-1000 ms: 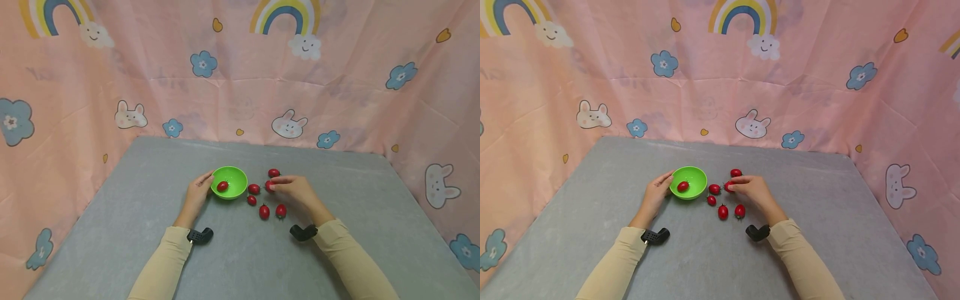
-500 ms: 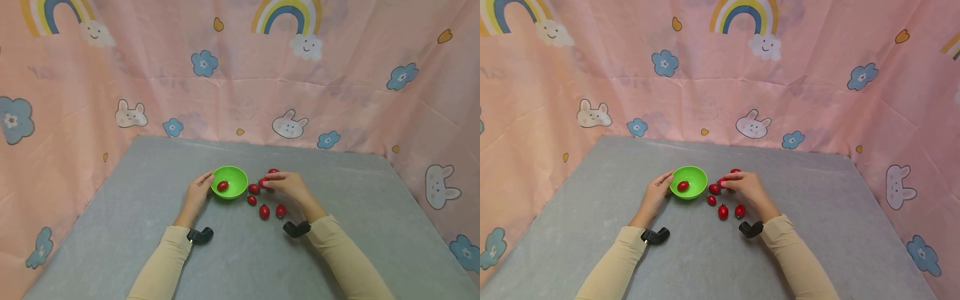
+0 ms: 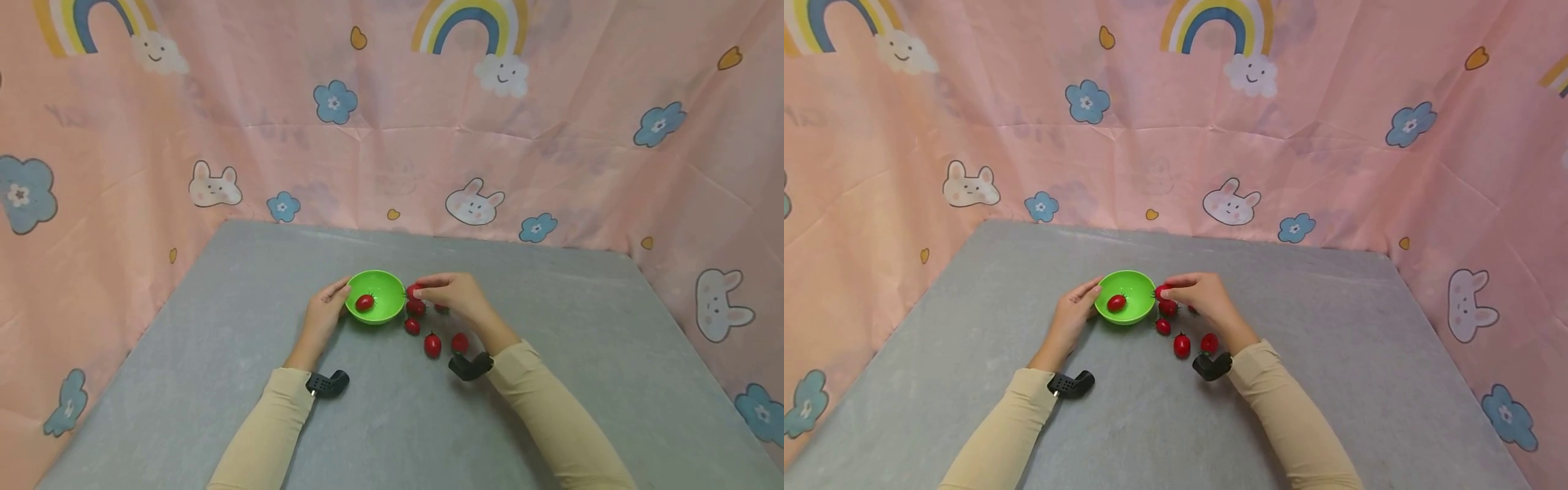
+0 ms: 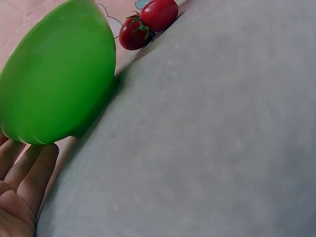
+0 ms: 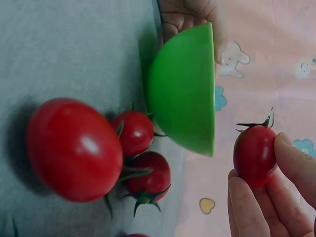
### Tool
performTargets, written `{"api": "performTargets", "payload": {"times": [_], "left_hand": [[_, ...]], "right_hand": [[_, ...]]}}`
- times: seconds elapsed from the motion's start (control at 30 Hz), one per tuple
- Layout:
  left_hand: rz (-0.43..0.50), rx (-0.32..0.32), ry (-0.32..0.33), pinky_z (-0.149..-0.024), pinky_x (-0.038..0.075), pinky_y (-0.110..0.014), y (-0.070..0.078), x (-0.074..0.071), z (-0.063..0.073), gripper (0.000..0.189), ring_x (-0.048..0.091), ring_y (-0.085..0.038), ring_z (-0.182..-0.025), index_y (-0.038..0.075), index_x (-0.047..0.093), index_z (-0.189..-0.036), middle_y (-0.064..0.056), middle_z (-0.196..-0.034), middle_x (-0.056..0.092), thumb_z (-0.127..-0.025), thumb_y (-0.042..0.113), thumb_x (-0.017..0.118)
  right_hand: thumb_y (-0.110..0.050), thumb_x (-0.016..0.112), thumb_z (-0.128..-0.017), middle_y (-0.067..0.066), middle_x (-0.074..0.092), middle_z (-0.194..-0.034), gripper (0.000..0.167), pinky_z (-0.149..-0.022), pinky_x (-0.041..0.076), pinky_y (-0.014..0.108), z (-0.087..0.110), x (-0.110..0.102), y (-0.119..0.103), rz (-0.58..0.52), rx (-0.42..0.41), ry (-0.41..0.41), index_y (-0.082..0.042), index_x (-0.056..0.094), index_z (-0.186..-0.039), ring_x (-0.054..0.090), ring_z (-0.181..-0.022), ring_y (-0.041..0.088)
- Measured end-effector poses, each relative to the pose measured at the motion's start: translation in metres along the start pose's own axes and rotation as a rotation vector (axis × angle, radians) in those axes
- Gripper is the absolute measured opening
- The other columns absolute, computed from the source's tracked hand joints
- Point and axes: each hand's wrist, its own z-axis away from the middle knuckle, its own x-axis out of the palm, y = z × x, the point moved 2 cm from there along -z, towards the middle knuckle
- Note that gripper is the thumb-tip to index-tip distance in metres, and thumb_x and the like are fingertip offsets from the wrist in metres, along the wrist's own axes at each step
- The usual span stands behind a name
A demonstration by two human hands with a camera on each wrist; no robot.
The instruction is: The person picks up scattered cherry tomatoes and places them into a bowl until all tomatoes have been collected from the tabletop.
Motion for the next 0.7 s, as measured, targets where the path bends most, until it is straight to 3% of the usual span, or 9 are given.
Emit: {"api": "performTargets", "payload": {"times": [0.27, 0.53, 0.7], "left_hand": [[-0.006, -0.004, -0.003, -0.084, 0.053, -0.012, 0.002, 0.000, 0.000, 0.039, 0.061, -0.016, -0.121, 0.009, 0.061, -0.136, -0.011, -0.140, 0.061, -0.101, 0.026, 0.060], [0.011, 0.008, -0.015, -0.084, 0.052, -0.011, 0.001, -0.001, 0.000, 0.040, 0.059, -0.023, -0.125, 0.007, 0.061, -0.136, -0.014, -0.140, 0.060, -0.101, 0.025, 0.060], [0.009, 0.012, -0.015, -0.084, 0.052, -0.010, 0.001, -0.001, 0.000, 0.039, 0.059, -0.023, -0.126, 0.006, 0.061, -0.136, -0.014, -0.140, 0.060, -0.101, 0.024, 0.059]], "right_hand": [[-0.032, 0.081, -0.083, 0.003, 0.071, -0.125, 0.038, -0.100, 0.049, 0.045, -0.003, 0.010, -0.010, -0.011, -0.002, -0.030, -0.020, 0.075, -0.118, 0.055, -0.118, 0.023], [-0.036, 0.081, -0.082, 0.001, 0.069, -0.127, 0.036, -0.108, 0.043, 0.056, -0.007, 0.018, -0.019, 0.027, 0.005, -0.042, -0.024, 0.076, -0.115, 0.052, -0.126, 0.024], [-0.033, 0.081, -0.082, 0.002, 0.069, -0.129, 0.036, -0.111, 0.042, 0.054, -0.009, 0.022, -0.024, 0.041, -0.013, -0.038, -0.022, 0.076, -0.115, 0.052, -0.128, 0.024]]}}
